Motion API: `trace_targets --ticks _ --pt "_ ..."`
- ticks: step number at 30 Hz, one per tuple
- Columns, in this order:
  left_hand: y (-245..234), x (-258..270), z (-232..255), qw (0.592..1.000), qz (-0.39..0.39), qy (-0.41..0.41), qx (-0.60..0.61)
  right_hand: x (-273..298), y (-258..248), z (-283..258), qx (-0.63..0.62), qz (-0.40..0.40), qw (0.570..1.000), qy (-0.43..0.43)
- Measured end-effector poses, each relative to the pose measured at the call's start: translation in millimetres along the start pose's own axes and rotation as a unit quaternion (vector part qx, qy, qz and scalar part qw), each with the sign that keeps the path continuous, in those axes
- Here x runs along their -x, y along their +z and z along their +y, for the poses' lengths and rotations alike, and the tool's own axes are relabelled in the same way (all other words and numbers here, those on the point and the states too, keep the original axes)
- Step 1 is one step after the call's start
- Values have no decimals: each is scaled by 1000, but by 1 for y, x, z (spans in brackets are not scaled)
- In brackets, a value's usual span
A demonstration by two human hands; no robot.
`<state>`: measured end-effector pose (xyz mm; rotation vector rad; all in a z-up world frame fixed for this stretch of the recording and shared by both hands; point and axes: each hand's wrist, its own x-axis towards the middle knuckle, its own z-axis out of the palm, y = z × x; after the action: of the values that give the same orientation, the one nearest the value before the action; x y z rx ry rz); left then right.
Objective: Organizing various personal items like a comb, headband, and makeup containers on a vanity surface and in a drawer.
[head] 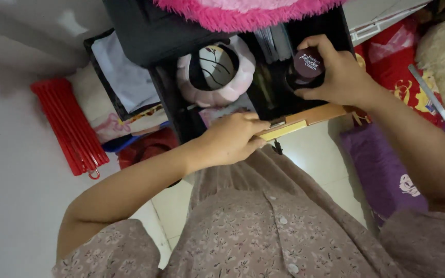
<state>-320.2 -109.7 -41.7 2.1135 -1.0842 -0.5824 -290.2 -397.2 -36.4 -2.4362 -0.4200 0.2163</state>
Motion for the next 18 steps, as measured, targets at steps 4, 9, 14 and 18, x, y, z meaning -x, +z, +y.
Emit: trace_targets --ticks 4,9,14,18 --pt "2 5 8 1000 -8 -7 23 13 9 3 -2 30 999 -41" --pt "22 14 12 998 -13 21 59 31 15 4 -13 26 999 -23" --pt "17 2 9 997 -20 31 74 26 20 13 12 25 999 -19" --pt "12 -28 -28 996 -4 0 -84 4 31 27 42 -18 999 -7"
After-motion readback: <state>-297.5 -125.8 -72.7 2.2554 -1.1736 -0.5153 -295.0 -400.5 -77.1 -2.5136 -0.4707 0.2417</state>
